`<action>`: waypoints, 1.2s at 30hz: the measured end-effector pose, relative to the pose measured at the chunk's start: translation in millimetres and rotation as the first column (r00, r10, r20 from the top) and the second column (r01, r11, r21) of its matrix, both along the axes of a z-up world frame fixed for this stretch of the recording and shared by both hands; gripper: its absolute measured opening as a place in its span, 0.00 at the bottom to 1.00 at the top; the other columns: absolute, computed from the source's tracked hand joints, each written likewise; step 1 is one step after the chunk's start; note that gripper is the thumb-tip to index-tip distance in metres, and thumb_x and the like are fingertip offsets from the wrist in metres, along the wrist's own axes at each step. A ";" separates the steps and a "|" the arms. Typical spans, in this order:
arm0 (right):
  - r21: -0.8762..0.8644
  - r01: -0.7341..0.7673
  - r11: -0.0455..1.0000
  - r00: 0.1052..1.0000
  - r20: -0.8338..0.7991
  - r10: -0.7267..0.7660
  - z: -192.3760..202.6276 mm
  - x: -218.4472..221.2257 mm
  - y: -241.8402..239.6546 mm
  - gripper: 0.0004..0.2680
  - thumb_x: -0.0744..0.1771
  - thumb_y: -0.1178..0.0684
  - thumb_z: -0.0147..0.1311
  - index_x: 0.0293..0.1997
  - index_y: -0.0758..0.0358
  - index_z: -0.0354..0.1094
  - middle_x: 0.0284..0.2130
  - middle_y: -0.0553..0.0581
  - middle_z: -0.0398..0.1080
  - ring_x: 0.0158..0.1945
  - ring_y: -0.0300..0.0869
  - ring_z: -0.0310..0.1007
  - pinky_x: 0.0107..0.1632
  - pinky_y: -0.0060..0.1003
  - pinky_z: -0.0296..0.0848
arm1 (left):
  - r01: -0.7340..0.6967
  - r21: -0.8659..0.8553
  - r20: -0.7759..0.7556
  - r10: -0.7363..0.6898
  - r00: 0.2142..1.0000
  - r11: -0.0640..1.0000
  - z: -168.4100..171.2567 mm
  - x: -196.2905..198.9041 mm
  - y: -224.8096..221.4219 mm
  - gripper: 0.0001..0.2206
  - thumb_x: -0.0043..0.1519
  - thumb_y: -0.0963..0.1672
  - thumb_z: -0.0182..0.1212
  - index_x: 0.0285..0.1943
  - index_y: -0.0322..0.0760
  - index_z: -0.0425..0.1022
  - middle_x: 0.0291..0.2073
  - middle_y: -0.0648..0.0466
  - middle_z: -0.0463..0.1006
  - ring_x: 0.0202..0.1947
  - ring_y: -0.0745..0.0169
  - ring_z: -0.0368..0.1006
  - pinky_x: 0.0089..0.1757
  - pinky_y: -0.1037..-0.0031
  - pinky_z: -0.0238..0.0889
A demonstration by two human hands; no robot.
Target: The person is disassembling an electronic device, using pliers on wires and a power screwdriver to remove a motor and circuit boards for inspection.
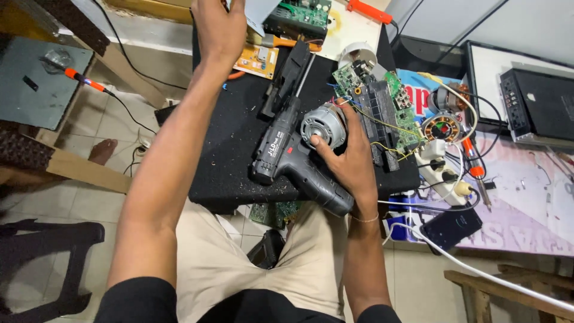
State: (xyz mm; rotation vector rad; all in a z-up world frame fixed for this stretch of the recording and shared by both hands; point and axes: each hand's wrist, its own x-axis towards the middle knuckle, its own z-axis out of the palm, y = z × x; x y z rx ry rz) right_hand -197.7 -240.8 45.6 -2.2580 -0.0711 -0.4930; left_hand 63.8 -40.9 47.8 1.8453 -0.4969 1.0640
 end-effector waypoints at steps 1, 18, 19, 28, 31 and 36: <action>0.005 -0.002 1.000 1.000 0.009 0.002 -0.6 1.0 0.4 0.29 0.65 0.50 0.64 0.71 0.63 0.50 0.61 0.68 0.66 0.58 0.56 0.73 0.57 0.48 0.72 | 0.051 -0.091 -0.095 -0.059 0.994 0.995 -1.5 -0.4 0.7 0.05 0.60 0.40 0.61 0.35 0.29 0.75 0.23 0.49 0.72 0.17 0.58 0.67 0.20 0.68 0.66; -0.052 -0.001 0.999 0.998 0.055 0.004 -4.6 -2.0 -0.9 0.27 0.66 0.49 0.63 0.70 0.66 0.50 0.61 0.71 0.65 0.59 0.59 0.72 0.59 0.50 0.71 | 0.211 -0.371 -0.418 -0.366 0.832 0.904 -49.5 -22.6 3.4 0.08 0.62 0.40 0.56 0.44 0.28 0.79 0.27 0.49 0.83 0.15 0.69 0.75 0.15 0.82 0.74; -0.054 -0.001 0.999 0.999 0.050 0.003 -4.0 -1.6 -1.0 0.28 0.66 0.49 0.63 0.70 0.66 0.50 0.62 0.70 0.65 0.60 0.59 0.72 0.59 0.49 0.71 | 0.210 -0.366 -0.429 -0.365 0.827 0.906 -48.5 -24.4 3.8 0.08 0.62 0.40 0.56 0.43 0.27 0.80 0.25 0.50 0.82 0.13 0.69 0.74 0.14 0.83 0.72; -0.051 -0.010 0.999 0.999 0.042 0.012 -6.0 -1.4 -2.4 0.28 0.66 0.49 0.64 0.71 0.63 0.50 0.63 0.70 0.64 0.60 0.59 0.72 0.60 0.51 0.72 | 0.222 -0.207 -0.428 -0.292 0.855 0.953 -37.4 -43.4 2.7 0.16 0.68 0.49 0.54 0.41 0.30 0.79 0.18 0.59 0.76 0.11 0.75 0.66 0.13 0.83 0.67; -0.050 -0.007 0.999 0.999 0.043 0.010 -3.9 -3.2 -1.4 0.28 0.66 0.50 0.64 0.71 0.65 0.50 0.64 0.70 0.63 0.62 0.59 0.70 0.61 0.51 0.70 | 0.222 -0.176 -0.451 -0.279 0.848 0.959 -37.7 -44.6 2.7 0.18 0.68 0.51 0.53 0.45 0.30 0.77 0.18 0.59 0.76 0.11 0.75 0.67 0.14 0.83 0.68; -0.055 -0.014 0.998 0.998 0.065 0.017 -4.2 -2.8 -0.5 0.28 0.66 0.49 0.64 0.71 0.66 0.49 0.65 0.70 0.62 0.64 0.59 0.69 0.63 0.51 0.68 | 0.229 -0.155 -0.452 -0.275 0.849 0.961 -40.7 -40.8 5.1 0.14 0.68 0.47 0.55 0.48 0.29 0.77 0.16 0.60 0.76 0.09 0.75 0.66 0.13 0.84 0.67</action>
